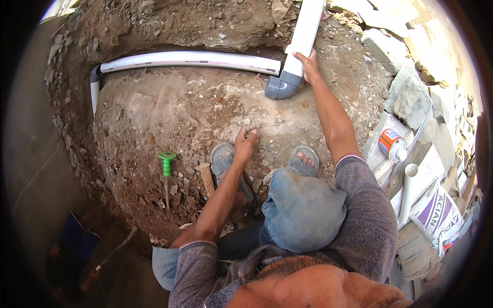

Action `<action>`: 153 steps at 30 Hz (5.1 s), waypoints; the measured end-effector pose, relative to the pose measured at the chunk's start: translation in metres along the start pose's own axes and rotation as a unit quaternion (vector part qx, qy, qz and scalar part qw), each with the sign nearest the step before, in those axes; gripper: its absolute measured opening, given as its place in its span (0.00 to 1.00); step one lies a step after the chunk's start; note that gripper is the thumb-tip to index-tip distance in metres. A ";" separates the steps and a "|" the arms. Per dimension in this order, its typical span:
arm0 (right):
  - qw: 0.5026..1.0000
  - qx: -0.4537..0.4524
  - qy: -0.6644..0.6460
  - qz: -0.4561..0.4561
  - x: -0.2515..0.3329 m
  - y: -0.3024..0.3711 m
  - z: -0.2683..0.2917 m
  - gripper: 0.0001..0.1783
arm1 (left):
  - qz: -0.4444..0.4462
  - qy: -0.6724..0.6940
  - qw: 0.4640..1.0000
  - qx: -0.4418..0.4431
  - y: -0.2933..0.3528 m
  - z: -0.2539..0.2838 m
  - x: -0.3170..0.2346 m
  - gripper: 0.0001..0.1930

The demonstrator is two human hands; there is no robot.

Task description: The person applies solvent cement to a PVC pipe and a connector, joins them together, and then positions the assembly into a trench in the dirt.

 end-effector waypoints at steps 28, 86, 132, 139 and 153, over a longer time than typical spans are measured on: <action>1.000 0.008 -0.003 -0.005 0.002 -0.010 -0.001 0.49 | 0.016 0.099 0.995 -0.005 0.002 -0.015 0.019 0.18; 0.961 -0.109 0.234 0.101 0.314 0.311 0.044 0.40 | -0.173 -0.033 0.754 0.632 0.105 -0.245 -0.193 0.55; 0.975 0.021 0.213 0.063 0.290 0.320 0.021 0.63 | -0.198 0.081 0.820 0.531 0.111 -0.214 -0.254 0.38; 0.950 0.027 0.298 0.095 0.306 0.326 0.017 0.57 | -0.244 0.088 0.827 0.499 0.127 -0.217 -0.259 0.41; 0.981 0.060 0.175 0.065 0.320 0.320 0.006 0.62 | -0.254 0.073 0.793 0.549 0.143 -0.208 -0.269 0.48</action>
Point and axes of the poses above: each hand's wrist, its own y-axis away from the middle knuckle, its own z-axis out of the back of the hand, x = y × z, the point moved 1 cm from there along -y, towards the middle knuckle, and after that the axes turned 5 degrees about z, right-handed, at the moved point
